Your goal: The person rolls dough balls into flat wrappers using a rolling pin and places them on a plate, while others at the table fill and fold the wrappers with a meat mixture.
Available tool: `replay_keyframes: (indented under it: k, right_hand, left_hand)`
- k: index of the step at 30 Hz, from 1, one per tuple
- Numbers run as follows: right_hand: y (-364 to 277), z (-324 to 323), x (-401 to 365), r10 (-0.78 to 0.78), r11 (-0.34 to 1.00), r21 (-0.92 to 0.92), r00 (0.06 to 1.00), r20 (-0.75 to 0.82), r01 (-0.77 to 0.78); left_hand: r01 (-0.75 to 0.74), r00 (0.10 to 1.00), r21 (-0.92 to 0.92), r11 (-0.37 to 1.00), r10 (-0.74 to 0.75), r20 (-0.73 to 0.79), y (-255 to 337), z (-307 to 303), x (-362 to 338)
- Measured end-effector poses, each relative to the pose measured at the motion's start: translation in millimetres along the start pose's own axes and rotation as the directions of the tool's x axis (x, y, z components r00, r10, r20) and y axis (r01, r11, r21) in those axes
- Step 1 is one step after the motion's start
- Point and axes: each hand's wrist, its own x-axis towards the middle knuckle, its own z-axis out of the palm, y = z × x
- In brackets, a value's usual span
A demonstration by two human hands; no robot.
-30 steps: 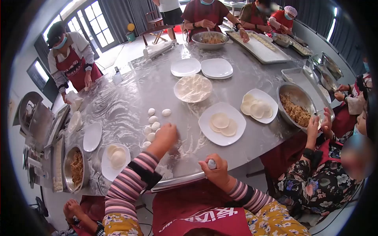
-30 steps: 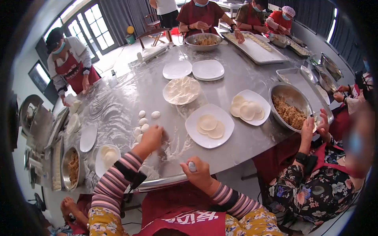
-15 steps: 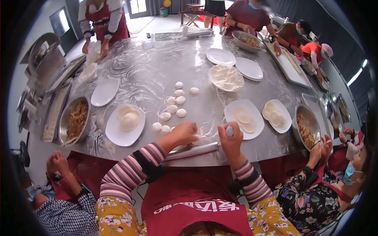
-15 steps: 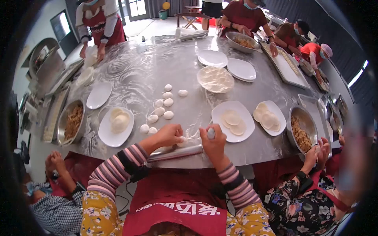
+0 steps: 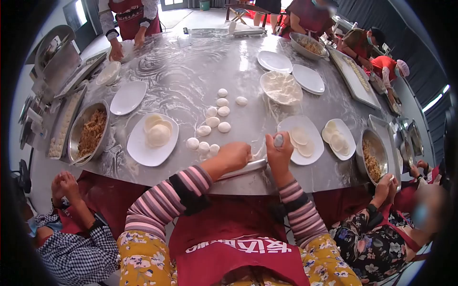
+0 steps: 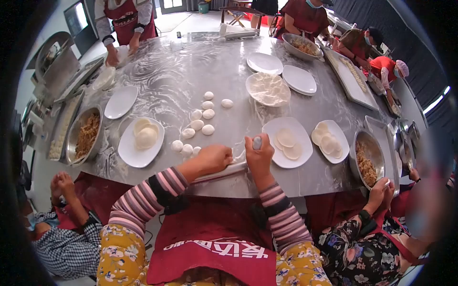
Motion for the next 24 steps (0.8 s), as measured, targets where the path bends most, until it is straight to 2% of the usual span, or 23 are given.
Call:
replay_keyframes:
  k: [1,3,6,7,8,9,10,12,13,15,18,19,21,22,24]
  right_hand:
    - [-2,-1,0,-0.002,1.000,0.014,1.000,-0.002,0.002]
    - [-3,-4,-3,-0.015,0.999,0.041,1.000,-0.001,0.015]
    - [3,-32,-34,0.018,1.000,0.011,0.999,0.028,-0.018]
    - [2,-39,-43,0.119,0.989,0.086,0.992,0.050,-0.123]
    - [2,-42,-48,0.218,0.961,0.157,0.973,0.074,-0.228]
    - [2,-42,-50,0.223,0.960,0.158,0.972,0.072,-0.232]
    - [3,-43,-51,0.220,0.957,0.177,0.972,0.083,-0.232]
    - [4,-45,-51,0.211,0.955,0.192,0.973,0.092,-0.226]
    - [5,-45,-52,0.206,0.958,0.186,0.975,0.089,-0.219]
    - [4,-47,-54,0.205,0.960,0.176,0.975,0.089,-0.218]
    - [3,-50,-56,0.218,0.956,0.176,0.971,0.100,-0.233]
    - [2,-51,-57,0.237,0.952,0.171,0.966,0.108,-0.252]
    - [3,-47,-51,0.249,0.949,0.168,0.962,0.113,-0.266]
    - [4,-39,-44,0.170,0.977,0.118,0.984,0.059,-0.176]
    - [6,-20,-26,0.026,1.000,0.012,1.000,-0.010,-0.026]
  left_hand:
    - [-0.001,0.998,0.050,0.999,0.004,-0.069,-1,-2,-1]
    - [0.037,0.998,0.035,0.999,-0.035,-0.050,-15,-17,-14]
    - [-0.100,0.985,0.157,0.983,0.076,0.153,-25,-40,-43]
    - [-0.094,0.985,0.156,0.983,0.069,0.157,-28,-38,-46]
    - [-0.176,0.981,0.162,0.971,0.158,0.114,-32,-36,-47]
    - [-0.259,0.966,0.172,0.951,0.250,0.069,-35,-34,-46]
    - [-0.262,0.965,0.172,0.950,0.253,0.072,-37,-33,-42]
    - [-0.117,0.979,0.367,0.923,0.170,-0.113,-35,-36,-27]
    - [-0.122,0.977,0.368,0.922,0.176,-0.117,-33,-35,-21]
    - [-0.182,0.967,0.158,0.970,0.206,-0.150,-21,-29,-11]
    - [-0.144,0.987,0.041,0.989,0.147,-0.071,-10,-9,2]
    - [-0.148,0.986,0.040,0.988,0.151,-0.072,-9,-3,2]
    - [-0.090,0.996,0.079,0.993,0.088,0.035,-3,1,3]
    - [-0.093,0.995,0.082,0.992,0.089,0.040,-3,0,6]
    - [-0.028,0.995,-0.032,0.999,0.031,0.092,-4,-3,5]
